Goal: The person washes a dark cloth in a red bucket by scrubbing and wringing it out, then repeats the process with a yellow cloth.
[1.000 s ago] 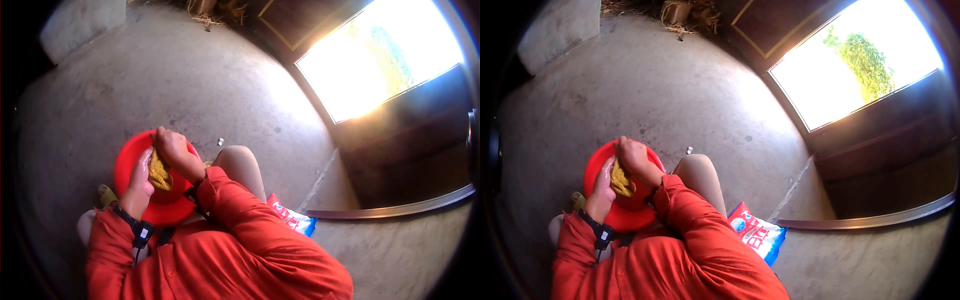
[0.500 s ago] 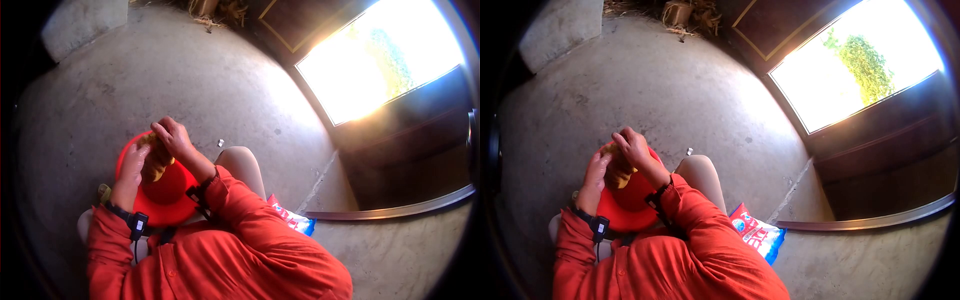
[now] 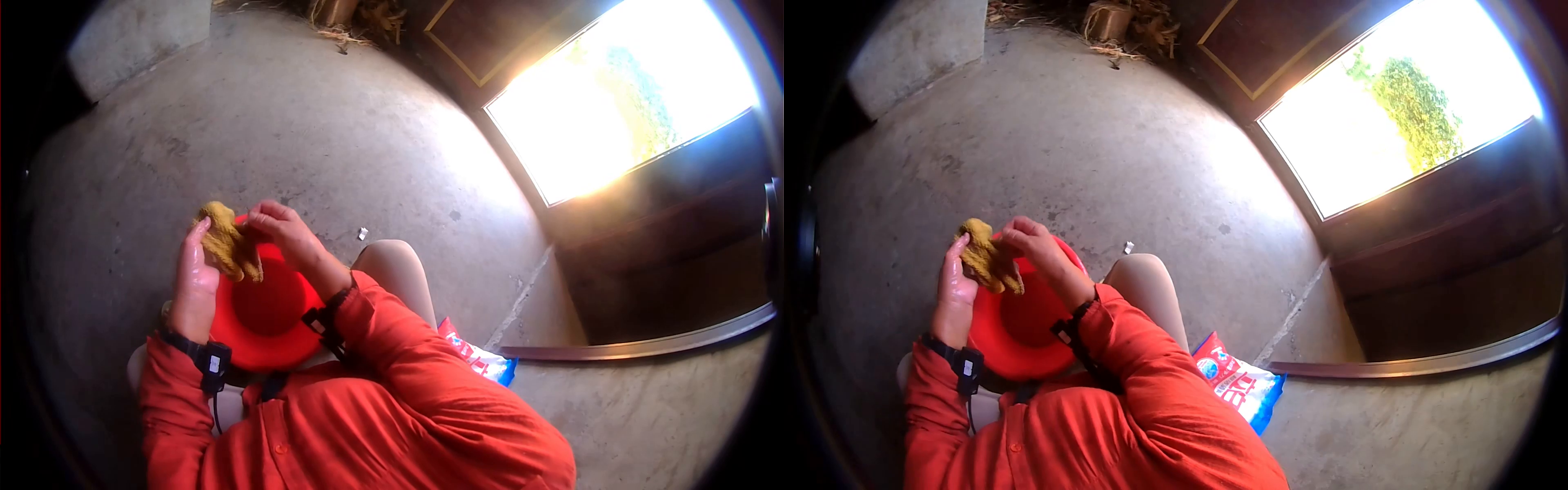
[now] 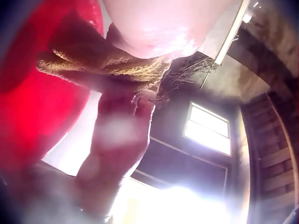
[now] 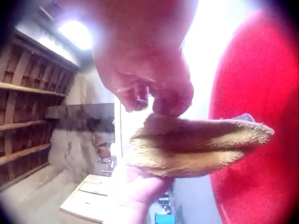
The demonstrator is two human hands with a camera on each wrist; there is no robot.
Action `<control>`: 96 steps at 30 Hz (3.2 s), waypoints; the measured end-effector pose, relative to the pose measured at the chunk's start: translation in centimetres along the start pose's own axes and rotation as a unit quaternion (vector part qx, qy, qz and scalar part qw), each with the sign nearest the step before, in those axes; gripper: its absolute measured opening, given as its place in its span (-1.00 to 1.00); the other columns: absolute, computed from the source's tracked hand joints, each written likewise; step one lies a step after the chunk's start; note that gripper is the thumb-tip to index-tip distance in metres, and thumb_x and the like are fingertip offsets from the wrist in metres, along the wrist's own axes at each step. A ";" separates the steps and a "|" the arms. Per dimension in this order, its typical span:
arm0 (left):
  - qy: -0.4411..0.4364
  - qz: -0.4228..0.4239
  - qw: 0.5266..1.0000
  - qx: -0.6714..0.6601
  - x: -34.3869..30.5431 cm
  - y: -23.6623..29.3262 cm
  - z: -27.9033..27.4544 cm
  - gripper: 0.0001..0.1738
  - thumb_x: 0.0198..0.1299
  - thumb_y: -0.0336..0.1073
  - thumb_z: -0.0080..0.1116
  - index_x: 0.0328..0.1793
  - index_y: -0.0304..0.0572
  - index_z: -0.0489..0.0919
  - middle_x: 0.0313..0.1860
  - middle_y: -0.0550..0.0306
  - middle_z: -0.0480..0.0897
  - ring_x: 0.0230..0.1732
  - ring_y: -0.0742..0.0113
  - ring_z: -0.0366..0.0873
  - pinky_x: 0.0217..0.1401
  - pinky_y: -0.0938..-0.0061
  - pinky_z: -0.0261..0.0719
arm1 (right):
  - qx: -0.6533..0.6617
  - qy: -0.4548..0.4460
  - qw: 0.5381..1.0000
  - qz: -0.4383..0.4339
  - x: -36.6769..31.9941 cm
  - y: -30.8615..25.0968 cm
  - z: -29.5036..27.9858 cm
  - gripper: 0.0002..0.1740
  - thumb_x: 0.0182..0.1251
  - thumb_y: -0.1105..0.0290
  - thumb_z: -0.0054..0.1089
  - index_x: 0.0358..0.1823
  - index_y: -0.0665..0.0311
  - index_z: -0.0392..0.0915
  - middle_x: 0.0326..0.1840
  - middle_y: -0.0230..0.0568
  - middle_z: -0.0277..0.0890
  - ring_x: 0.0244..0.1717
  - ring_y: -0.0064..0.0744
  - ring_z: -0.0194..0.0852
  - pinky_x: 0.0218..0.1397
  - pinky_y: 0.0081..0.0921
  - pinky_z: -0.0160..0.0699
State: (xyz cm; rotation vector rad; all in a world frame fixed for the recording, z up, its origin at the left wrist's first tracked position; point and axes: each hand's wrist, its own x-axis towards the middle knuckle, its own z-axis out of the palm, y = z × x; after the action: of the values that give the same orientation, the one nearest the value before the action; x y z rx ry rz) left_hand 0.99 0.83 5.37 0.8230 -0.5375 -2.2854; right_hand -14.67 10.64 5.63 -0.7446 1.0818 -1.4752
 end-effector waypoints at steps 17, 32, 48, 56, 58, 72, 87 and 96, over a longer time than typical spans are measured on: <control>-0.007 -0.022 0.985 0.174 -0.9 -0.9 2.0 -0.72 0.25 -0.12 0.19 -0.12 -0.17 0.52 -0.22 0.20 0.59 -0.22 0.40 0.55 -0.09 0.48 0.51 | -0.219 0.142 0.960 -0.098 -0.6 -2.1 1.9 -0.82 0.21 0.51 0.20 -0.21 0.29 0.40 -0.39 -0.36 0.40 -0.37 -0.55 0.40 -0.27 -0.62 0.42; -0.108 -0.070 0.990 -0.063 1.2 -5.3 -2.3 -0.67 0.41 -0.07 -0.18 -0.02 -0.13 0.49 -0.13 0.03 0.55 -0.09 0.23 0.53 0.10 0.36 0.48 | -0.604 0.056 0.740 -0.290 -1.4 0.6 5.7 -0.77 0.19 0.43 0.06 -0.15 0.27 0.28 -0.42 0.00 0.50 -0.51 0.06 0.53 -0.57 -0.13 0.46; -0.141 -0.071 0.952 0.261 -1.4 -3.3 2.4 -0.61 0.30 -0.10 0.14 0.03 -0.29 0.54 -0.10 0.23 0.60 -0.06 0.49 0.50 0.03 0.52 0.46 | -0.232 0.224 0.940 -0.114 3.0 -0.2 0.2 -0.74 0.38 0.29 0.05 -0.29 0.39 0.47 -0.54 -0.37 0.37 -0.47 -0.55 0.32 -0.39 -0.54 0.37; -0.080 0.105 0.954 0.269 -1.5 -1.9 2.5 -0.74 0.36 -0.23 0.02 0.00 -0.25 0.56 -0.16 0.24 0.59 -0.10 0.51 0.50 0.02 0.58 0.46 | -0.154 0.056 0.986 -0.016 1.1 -0.3 -0.3 -0.51 0.44 -0.06 -0.07 -0.19 0.30 0.48 -0.34 -0.38 0.43 -0.29 -0.59 0.34 -0.17 -0.59 0.37; -0.011 0.128 0.960 0.247 -1.5 -1.2 2.4 -0.71 0.34 -0.17 0.04 0.00 -0.24 0.55 -0.14 0.20 0.58 -0.11 0.46 0.52 0.02 0.53 0.49 | -0.141 0.008 0.990 -0.007 0.4 0.0 -0.4 -0.50 0.44 -0.07 -0.09 -0.15 0.30 0.47 -0.33 -0.37 0.44 -0.27 -0.58 0.36 -0.14 -0.59 0.38; 0.047 -0.059 0.997 0.028 0.2 -0.3 0.7 -0.62 0.37 -0.07 -0.04 0.00 -0.25 0.52 -0.07 0.04 0.60 -0.03 0.17 0.57 0.12 0.29 0.52 | -0.121 0.107 0.987 0.008 -0.7 -2.9 1.5 -0.82 0.24 0.41 0.13 -0.24 0.36 0.38 -0.39 -0.29 0.49 -0.41 -0.51 0.51 -0.37 -0.56 0.52; -0.086 -0.113 0.988 -0.056 1.9 -5.7 -3.6 -0.57 0.35 0.12 -0.14 -0.10 -0.07 0.50 -0.21 0.09 0.58 -0.18 0.24 0.54 -0.11 0.38 0.55 | -0.666 0.096 0.651 -0.351 -0.1 0.8 4.8 -0.87 0.13 0.34 0.13 -0.43 0.21 0.41 -0.46 -0.23 0.36 -0.49 -0.31 0.49 -0.63 -0.31 0.41; 0.033 -0.061 0.997 0.013 0.9 -6.4 -1.5 -0.78 0.35 -0.14 -0.10 -0.08 -0.03 0.50 -0.14 0.15 0.56 -0.11 0.26 0.54 0.03 0.40 0.53 | -0.716 0.154 0.671 -0.113 2.6 3.5 3.0 -0.83 0.12 0.27 0.17 -0.49 0.16 0.41 -0.43 -0.27 0.41 -0.44 -0.35 0.51 -0.64 -0.38 0.39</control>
State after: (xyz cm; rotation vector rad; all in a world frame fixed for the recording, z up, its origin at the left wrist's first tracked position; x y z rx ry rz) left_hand -1.27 4.51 0.36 0.9641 -0.5007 -2.3576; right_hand -11.05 7.49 3.28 -1.7604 2.5158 -0.6311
